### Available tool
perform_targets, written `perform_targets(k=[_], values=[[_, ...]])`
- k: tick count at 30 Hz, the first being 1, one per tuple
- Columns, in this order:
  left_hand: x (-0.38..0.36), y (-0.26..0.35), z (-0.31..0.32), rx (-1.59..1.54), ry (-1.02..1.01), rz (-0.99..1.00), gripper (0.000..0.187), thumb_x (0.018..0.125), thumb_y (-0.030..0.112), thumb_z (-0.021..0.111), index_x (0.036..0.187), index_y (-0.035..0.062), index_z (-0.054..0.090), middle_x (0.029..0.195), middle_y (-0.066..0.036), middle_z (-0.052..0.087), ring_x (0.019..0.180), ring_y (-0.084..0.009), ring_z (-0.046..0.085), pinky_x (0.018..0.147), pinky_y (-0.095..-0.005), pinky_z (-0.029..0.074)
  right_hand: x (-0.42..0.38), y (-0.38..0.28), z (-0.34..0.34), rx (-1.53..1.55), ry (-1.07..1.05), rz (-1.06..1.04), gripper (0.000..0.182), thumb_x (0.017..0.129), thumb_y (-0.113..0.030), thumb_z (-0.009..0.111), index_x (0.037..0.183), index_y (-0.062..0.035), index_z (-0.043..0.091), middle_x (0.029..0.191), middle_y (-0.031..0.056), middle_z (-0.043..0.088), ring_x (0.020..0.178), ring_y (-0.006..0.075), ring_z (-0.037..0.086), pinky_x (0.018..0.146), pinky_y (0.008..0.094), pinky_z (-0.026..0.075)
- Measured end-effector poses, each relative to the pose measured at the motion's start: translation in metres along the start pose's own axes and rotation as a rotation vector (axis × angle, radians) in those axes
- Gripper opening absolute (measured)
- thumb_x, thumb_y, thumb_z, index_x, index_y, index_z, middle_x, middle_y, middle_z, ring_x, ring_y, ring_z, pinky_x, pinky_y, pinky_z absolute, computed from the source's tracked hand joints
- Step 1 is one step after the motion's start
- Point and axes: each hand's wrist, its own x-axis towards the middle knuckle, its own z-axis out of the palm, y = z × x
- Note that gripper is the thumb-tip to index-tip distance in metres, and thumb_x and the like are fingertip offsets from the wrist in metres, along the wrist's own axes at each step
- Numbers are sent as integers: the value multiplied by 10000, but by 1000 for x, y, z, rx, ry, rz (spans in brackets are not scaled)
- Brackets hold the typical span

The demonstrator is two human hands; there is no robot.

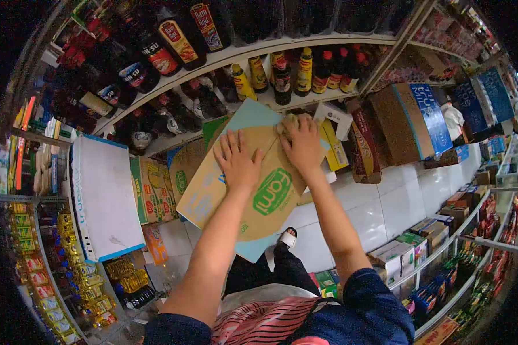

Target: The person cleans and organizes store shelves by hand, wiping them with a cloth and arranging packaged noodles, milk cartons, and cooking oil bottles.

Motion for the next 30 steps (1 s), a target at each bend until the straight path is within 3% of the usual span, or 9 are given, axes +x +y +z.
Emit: perform_targets(k=[3, 7, 10, 12, 16, 18, 21, 25, 30], values=[[0, -1, 0, -21, -10, -6, 618, 800, 419, 432, 1279, 53, 292, 1346, -155, 224, 1253, -309, 163, 994, -505, 79, -34, 2, -16, -84, 131, 6, 345, 740, -306, 552, 1016, -99, 551, 1138, 171, 442, 1052, 389, 371, 894, 481, 295], [-7, -3, -5, -43, -34, 14, 599, 813, 406, 423, 1273, 44, 297, 1342, -170, 220, 1256, -314, 150, 993, -505, 78, -63, 13, -27, 66, 161, 276, 346, 699, -266, 610, 956, -44, 545, 1143, 185, 427, 1041, 393, 370, 910, 486, 273], [0, 0, -9, -69, -55, -11, 592, 815, 388, 431, 1277, 45, 289, 1340, -178, 219, 1255, -321, 147, 991, -506, 72, -56, 24, -20, 20, 309, 191, 318, 683, -223, 630, 924, -33, 547, 1134, 201, 419, 1030, 391, 373, 899, 472, 296], [-1, 2, -13, -64, -20, -2, 601, 802, 392, 447, 1268, 40, 306, 1331, -178, 241, 1248, -321, 167, 993, -498, 83, -43, 27, -22, 107, 197, 270, 327, 669, -173, 638, 946, -36, 531, 1134, 210, 405, 1028, 391, 376, 884, 450, 321], [-1, -1, -8, -37, -18, -1, 618, 787, 398, 460, 1256, 21, 323, 1324, -176, 260, 1241, -323, 181, 1001, -486, 73, -5, 35, -22, -41, 113, 161, 368, 693, -202, 609, 1009, -45, 506, 1083, 206, 451, 992, 370, 428, 858, 430, 351], [-4, -2, -8, -46, -38, -16, 616, 788, 402, 454, 1257, 24, 324, 1327, -175, 255, 1243, -321, 179, 1003, -486, 64, 17, 30, -20, 163, -129, 100, 421, 732, -277, 559, 1081, -58, 472, 1037, 197, 505, 948, 345, 485, 811, 426, 388], [1, 0, -12, -58, -80, -27, 611, 805, 403, 421, 1278, 38, 290, 1342, -174, 220, 1250, -321, 160, 998, -493, 55, 45, 28, 12, 180, -213, 15, 434, 772, -371, 484, 1073, -59, 494, 1009, 188, 539, 931, 327, 515, 780, 432, 408], [0, 0, -12, -57, -93, -33, 607, 819, 406, 393, 1294, 49, 267, 1359, -166, 186, 1256, -317, 141, 992, -500, 57, 83, 4, 41, 304, -263, -87, 455, 794, -392, 443, 1092, -50, 484, 1018, 189, 541, 923, 343, 523, 744, 446, 429], [1, -2, -11, -100, -47, -29, 601, 800, 401, 427, 1262, 31, 324, 1337, -168, 234, 1249, -317, 168, 1006, -491, 39, 119, -50, 72, 84, -278, -4, 428, 830, -380, 396, 1096, -59, 496, 966, 195, 558, 822, 359, 559, 677, 463, 456]])
